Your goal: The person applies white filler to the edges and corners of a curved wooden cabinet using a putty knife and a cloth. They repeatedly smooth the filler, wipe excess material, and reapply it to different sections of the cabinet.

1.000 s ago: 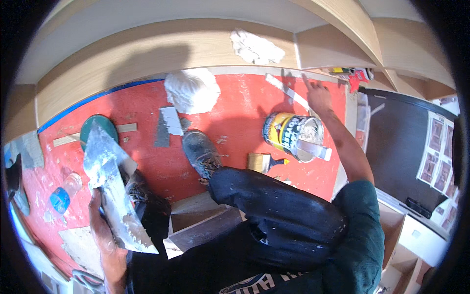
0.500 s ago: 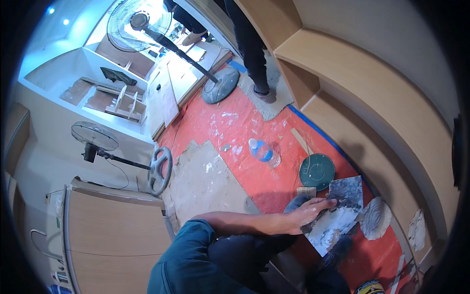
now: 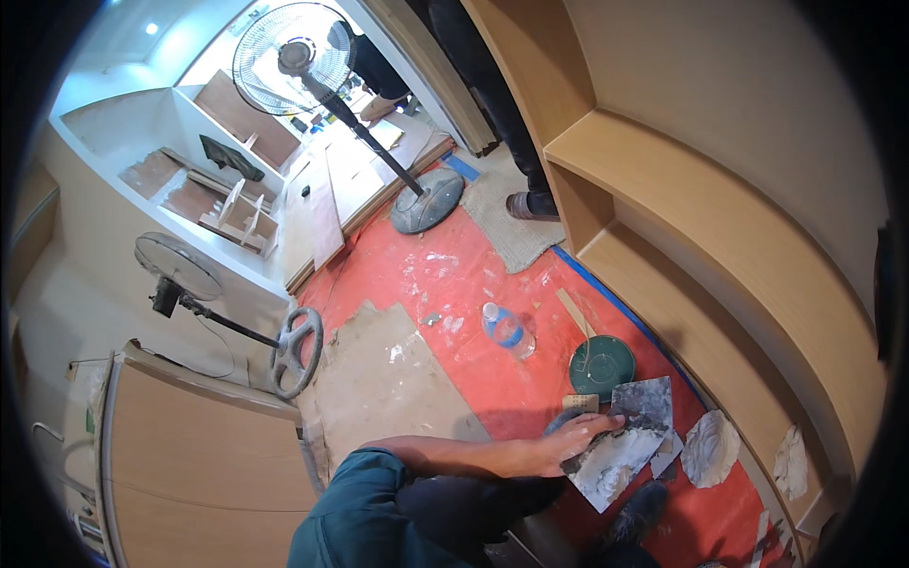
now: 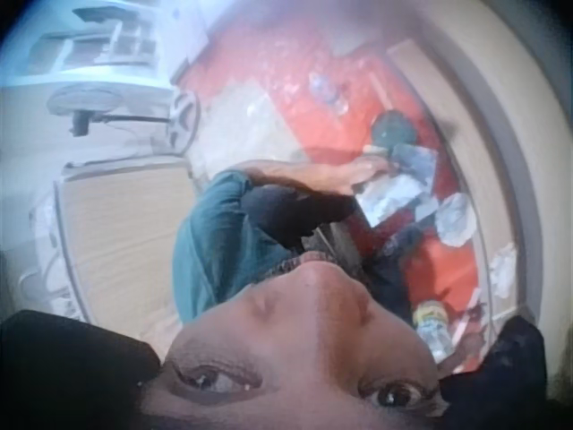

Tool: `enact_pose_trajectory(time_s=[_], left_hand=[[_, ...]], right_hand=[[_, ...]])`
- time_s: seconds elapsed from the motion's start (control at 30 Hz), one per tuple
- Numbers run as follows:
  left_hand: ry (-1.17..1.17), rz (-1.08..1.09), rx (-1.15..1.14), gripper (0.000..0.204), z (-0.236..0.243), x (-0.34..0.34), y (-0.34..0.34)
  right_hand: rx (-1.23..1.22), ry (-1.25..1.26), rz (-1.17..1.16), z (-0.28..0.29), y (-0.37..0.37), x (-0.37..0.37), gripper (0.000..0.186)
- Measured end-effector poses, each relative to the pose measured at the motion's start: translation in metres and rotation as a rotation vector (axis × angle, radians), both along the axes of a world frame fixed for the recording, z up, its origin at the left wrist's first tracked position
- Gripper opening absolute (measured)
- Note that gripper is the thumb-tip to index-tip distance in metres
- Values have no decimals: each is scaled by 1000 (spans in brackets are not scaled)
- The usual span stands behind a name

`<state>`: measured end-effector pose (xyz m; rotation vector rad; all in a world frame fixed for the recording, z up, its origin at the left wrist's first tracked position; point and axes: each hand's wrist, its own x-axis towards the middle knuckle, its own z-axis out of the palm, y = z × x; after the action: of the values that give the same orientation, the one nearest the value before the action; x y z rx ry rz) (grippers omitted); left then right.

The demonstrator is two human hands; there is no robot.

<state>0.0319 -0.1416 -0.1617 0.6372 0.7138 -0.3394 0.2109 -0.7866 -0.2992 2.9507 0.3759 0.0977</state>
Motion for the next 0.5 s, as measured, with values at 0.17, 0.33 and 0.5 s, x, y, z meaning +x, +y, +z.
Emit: enact_pose_trajectory(time_s=[0.17, 0.33, 0.5], left_hand=[[60, -7, -12, 30, -6, -4, 1], [91, -82, -25, 30, -2, -7, 6], [19, -61, -24, 34, -9, -11, 13]], right_hand=[[22, -18, 34, -1, 14, 21, 64], [18, -30, 28, 4, 13, 22, 63], [-13, -33, 29, 12, 10, 11, 63]])
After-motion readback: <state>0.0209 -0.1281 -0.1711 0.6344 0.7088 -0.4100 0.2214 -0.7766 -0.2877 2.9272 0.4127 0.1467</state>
